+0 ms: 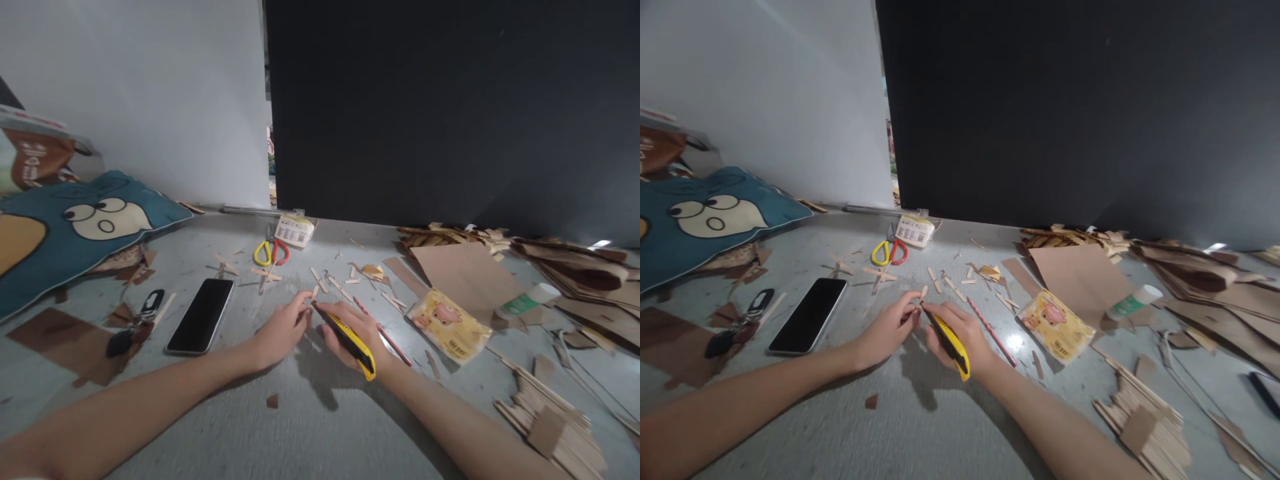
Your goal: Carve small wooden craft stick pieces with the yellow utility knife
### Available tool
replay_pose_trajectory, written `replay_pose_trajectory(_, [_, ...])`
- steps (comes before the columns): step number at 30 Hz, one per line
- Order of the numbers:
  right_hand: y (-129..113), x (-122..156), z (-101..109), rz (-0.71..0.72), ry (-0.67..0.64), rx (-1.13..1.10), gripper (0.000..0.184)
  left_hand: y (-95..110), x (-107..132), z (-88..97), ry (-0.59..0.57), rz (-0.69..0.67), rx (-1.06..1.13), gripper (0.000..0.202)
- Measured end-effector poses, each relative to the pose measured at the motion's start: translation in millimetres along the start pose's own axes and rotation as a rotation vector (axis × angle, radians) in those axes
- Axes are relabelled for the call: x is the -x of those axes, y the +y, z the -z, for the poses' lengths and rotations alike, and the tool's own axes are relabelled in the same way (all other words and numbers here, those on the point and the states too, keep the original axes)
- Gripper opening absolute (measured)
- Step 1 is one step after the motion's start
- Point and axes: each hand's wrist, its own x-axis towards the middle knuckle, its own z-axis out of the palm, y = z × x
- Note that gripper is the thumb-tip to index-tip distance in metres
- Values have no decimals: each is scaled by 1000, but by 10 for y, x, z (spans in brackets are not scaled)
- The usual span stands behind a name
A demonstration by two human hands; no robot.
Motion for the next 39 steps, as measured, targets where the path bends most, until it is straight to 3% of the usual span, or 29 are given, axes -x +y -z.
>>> replay_pose_trajectory(4, [-16,-15,17,32,9,-2,43,-56,-41,-23,27,17,171,36])
replay_pose_trajectory(10, [17,0,-40,15,18,41,45,-125,-87,-17,127,25,240,55])
replay_pose_trajectory(16, [37,33,-48,-4,-3,34,50,-116,-83,-18,91,-6,290,41])
replay_pose_trajectory(22, [22,34,-50,8,43,19,43,-121,-63,-40,93,0,332,35])
replay_pose_trajectory(28, [-15,18,-37,3,55,33,41,-171,-75,-67,127,-13,346,42])
replay_pose_trajectory(39, [34,72,-70,-30,17,36,38,-67,-64,-56,118,20,488,46])
